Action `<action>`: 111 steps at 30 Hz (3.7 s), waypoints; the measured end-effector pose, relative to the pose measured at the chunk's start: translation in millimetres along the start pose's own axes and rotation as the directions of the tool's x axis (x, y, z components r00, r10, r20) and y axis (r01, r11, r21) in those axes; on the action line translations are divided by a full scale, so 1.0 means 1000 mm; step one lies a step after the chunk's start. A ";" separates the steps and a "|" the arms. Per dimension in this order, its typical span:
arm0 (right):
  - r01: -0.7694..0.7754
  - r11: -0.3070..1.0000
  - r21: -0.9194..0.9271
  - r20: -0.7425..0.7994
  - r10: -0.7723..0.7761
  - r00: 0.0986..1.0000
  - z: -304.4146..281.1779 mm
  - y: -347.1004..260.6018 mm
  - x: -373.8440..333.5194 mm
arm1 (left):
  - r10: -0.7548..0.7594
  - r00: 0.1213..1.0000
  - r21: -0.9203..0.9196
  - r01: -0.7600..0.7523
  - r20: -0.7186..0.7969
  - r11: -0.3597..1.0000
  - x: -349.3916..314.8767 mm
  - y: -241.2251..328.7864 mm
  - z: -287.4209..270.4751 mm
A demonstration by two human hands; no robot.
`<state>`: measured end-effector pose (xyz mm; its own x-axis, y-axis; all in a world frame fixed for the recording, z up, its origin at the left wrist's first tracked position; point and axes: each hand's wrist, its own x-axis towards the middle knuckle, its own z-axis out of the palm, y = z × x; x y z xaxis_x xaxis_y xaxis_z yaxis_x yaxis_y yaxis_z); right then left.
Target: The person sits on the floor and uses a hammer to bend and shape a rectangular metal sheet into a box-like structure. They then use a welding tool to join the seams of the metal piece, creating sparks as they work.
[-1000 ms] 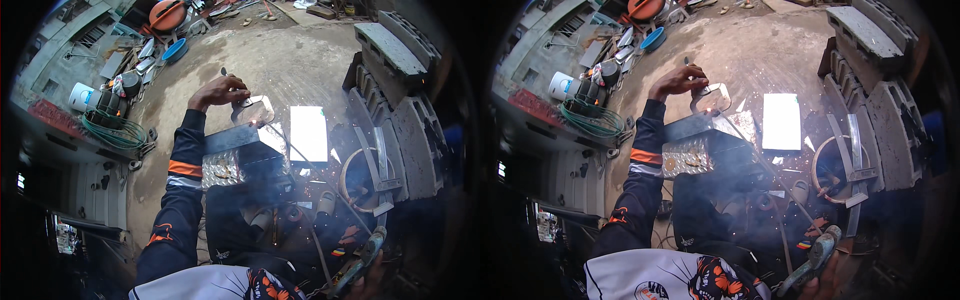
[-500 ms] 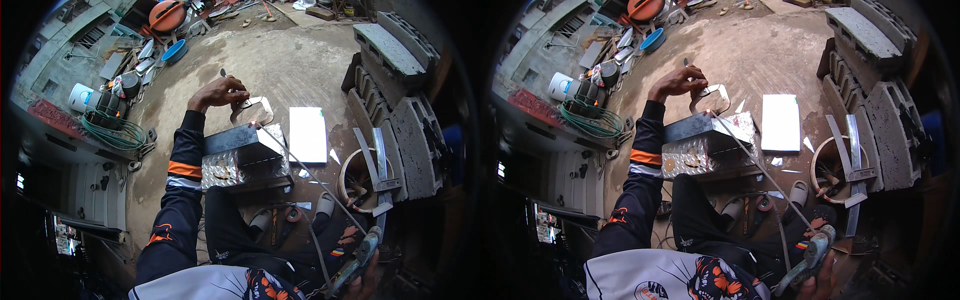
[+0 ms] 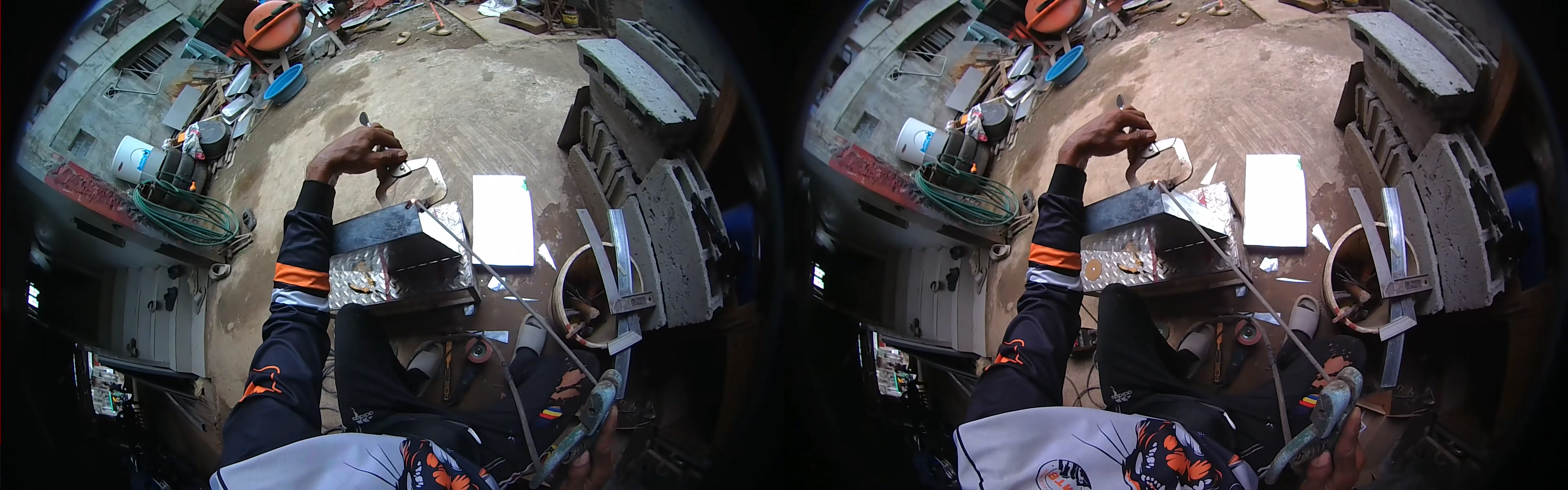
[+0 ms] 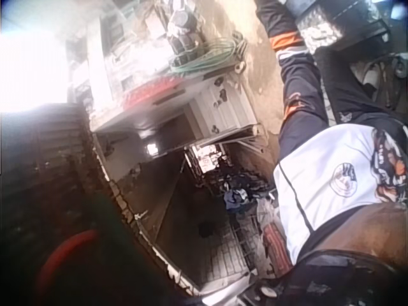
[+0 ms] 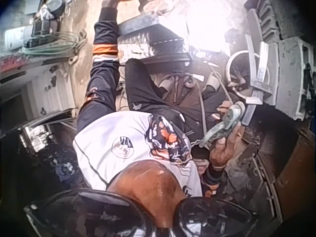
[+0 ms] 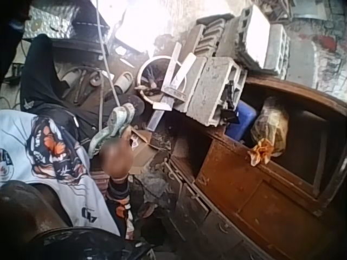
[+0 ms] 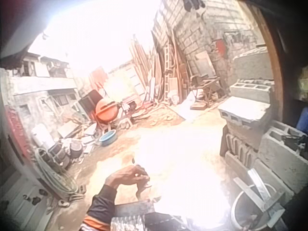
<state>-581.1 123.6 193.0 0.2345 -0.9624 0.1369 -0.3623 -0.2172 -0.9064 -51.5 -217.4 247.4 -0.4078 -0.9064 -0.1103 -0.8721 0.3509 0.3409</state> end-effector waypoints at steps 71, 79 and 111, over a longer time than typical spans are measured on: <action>-0.108 0.855 0.506 -0.436 0.362 0.824 0.073 -0.020 0.045 | -0.033 0.998 0.010 0.033 -0.055 0.999 -0.005 0.001 -0.003; -0.108 0.853 0.510 -0.410 0.352 0.841 0.071 -0.017 0.043 | -0.181 0.982 0.008 0.181 0.044 0.983 -0.003 0.009 -0.009; -0.166 0.859 0.484 -0.222 0.305 0.926 0.094 0.007 0.074 | -0.142 0.990 -0.004 0.143 0.024 0.990 -0.003 -0.001 -0.007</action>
<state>-482.0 65.7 159.0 -0.0937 -0.9938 -0.0606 0.0866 0.0525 -0.9949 -48.1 -216.6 253.6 -0.2857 -0.9413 -0.1798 -0.9203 0.2171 0.3255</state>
